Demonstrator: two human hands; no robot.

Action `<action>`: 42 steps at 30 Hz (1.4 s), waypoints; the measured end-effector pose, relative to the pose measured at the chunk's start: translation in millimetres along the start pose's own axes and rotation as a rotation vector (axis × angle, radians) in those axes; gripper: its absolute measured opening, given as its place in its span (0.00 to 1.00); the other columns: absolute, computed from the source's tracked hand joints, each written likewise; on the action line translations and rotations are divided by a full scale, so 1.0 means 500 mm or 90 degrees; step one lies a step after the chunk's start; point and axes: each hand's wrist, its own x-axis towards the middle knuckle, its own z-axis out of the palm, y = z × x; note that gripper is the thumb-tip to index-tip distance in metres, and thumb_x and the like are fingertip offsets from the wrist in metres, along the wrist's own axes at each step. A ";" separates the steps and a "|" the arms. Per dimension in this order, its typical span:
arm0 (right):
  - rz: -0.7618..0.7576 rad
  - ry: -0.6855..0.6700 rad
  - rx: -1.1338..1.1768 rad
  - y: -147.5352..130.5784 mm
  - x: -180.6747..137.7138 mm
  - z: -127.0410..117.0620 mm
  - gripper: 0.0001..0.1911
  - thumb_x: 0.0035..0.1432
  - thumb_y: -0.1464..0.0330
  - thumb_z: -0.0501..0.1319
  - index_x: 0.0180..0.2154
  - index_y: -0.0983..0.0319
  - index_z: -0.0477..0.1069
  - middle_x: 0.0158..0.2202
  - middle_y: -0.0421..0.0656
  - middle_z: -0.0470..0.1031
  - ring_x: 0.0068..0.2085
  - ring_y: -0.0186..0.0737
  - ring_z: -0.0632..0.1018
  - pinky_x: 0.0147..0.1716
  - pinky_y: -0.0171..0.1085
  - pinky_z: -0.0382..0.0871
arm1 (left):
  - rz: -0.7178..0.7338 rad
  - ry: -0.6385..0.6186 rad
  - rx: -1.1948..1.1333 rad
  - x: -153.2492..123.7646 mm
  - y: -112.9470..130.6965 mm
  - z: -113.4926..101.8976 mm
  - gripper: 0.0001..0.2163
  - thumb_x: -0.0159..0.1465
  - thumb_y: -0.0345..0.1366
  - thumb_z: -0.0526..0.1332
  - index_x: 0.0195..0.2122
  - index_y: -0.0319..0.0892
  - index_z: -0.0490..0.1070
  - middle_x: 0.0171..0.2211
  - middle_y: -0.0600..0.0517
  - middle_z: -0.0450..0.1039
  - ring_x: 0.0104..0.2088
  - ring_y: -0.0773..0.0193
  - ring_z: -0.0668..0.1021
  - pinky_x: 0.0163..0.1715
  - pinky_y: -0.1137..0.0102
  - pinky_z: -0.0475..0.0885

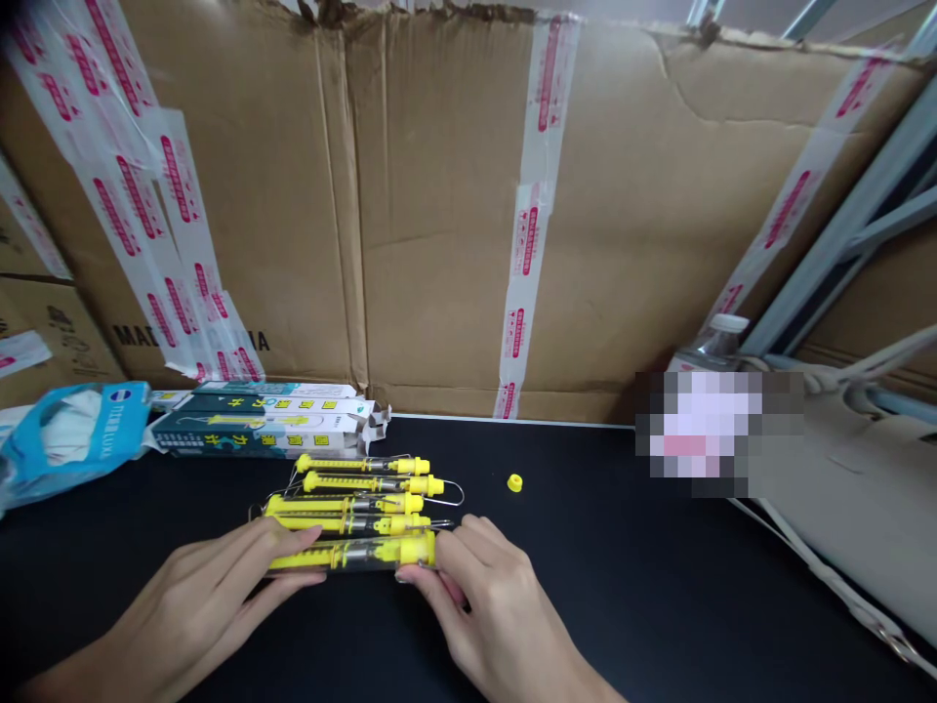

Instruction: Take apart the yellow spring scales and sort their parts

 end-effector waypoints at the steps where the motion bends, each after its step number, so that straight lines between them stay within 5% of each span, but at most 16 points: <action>1: -0.007 0.008 0.000 -0.001 0.000 0.000 0.19 0.70 0.68 0.57 0.25 0.60 0.59 0.22 0.35 0.60 0.23 0.30 0.64 0.23 0.31 0.56 | -0.001 -0.012 0.000 0.000 0.000 0.000 0.13 0.77 0.38 0.49 0.42 0.40 0.70 0.30 0.54 0.79 0.28 0.65 0.84 0.26 0.72 0.75; 14: -0.040 0.046 0.009 -0.007 -0.004 0.001 0.21 0.68 0.70 0.60 0.22 0.59 0.58 0.19 0.34 0.58 0.21 0.30 0.60 0.21 0.33 0.51 | -0.008 -0.114 0.063 -0.039 0.001 0.013 0.16 0.78 0.39 0.42 0.47 0.43 0.67 0.29 0.56 0.77 0.20 0.65 0.79 0.20 0.68 0.68; 42: -0.047 0.047 0.036 -0.013 -0.003 0.002 0.23 0.68 0.71 0.58 0.19 0.59 0.59 0.17 0.33 0.55 0.19 0.30 0.59 0.20 0.33 0.51 | -0.012 -0.106 0.090 -0.046 0.005 0.014 0.17 0.78 0.40 0.41 0.46 0.44 0.69 0.29 0.56 0.78 0.22 0.66 0.80 0.22 0.68 0.67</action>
